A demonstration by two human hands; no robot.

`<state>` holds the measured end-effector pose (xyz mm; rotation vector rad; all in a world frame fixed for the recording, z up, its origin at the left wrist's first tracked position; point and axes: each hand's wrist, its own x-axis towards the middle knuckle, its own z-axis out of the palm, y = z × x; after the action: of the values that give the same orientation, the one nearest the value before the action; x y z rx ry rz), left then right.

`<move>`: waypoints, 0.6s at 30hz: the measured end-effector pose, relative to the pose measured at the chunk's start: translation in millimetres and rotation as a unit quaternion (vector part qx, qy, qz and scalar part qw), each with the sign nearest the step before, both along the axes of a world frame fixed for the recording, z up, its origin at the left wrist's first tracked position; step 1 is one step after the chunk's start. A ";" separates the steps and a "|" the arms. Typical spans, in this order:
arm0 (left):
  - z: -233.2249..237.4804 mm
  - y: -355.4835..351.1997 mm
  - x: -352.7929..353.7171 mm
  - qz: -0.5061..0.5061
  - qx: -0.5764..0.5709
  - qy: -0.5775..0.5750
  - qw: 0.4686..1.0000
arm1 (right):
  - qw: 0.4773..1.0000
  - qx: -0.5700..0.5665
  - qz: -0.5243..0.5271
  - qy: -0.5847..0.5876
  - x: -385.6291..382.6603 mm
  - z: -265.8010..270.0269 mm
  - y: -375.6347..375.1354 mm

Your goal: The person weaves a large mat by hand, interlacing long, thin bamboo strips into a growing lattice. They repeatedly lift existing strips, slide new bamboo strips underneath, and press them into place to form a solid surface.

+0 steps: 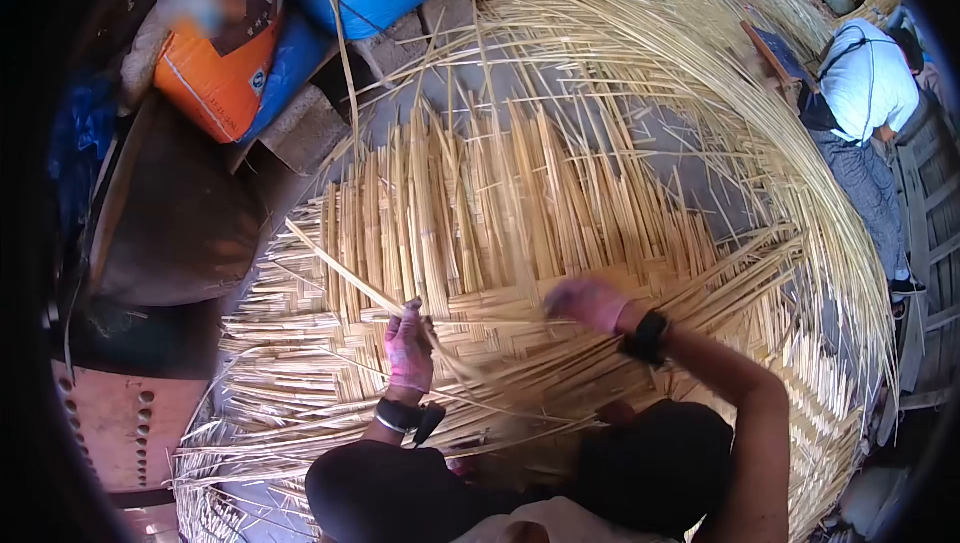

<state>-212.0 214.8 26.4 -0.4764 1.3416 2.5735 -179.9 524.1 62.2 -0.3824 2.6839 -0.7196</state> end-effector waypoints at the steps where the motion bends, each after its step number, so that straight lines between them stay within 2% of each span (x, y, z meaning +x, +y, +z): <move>1: 2.2 -4.0 -3.5 0.002 -0.027 0.003 1.000 | 0.998 -0.031 -0.045 0.015 -25.6 -15.8 26.8; 4: -4.4 -2.3 -4.6 0.013 -0.004 -0.024 1.000 | 0.966 -0.157 -0.201 0.038 -98.9 -8.0 77.8; 5: -9.2 -0.6 -5.9 0.018 0.000 -0.038 0.999 | 0.954 -0.174 -0.238 0.053 -126.5 -9.6 89.9; 6: -14.3 -0.3 -3.8 0.016 0.006 -0.058 0.998 | 0.942 -0.168 -0.284 0.060 -147.5 11.3 88.7; 9: -13.2 -4.1 2.0 0.009 -0.028 -0.084 0.996 | 0.930 -0.170 -0.317 0.070 -226.8 -52.0 129.2; 12: -7.4 -22.3 6.0 0.027 -0.062 -0.087 0.994 | 0.920 -0.049 -0.385 0.043 -274.4 -78.9 137.1; 15: -13.2 -35.4 9.5 0.058 -0.078 -0.086 0.992 | 0.873 0.096 -0.478 -0.017 -305.1 -94.3 132.2; 17: -17.3 -38.7 7.9 0.056 -0.080 -0.093 0.991 | 0.845 0.097 -0.526 -0.021 -317.4 -100.0 134.8; 18: -14.8 -37.7 4.2 0.051 -0.084 -0.096 0.991 | 0.838 0.043 -0.544 0.000 -316.5 -88.6 132.6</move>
<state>-207.7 177.1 11.5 -0.8188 1.5051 2.4270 -496.5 656.7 -26.4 1.2745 2.7329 -0.8217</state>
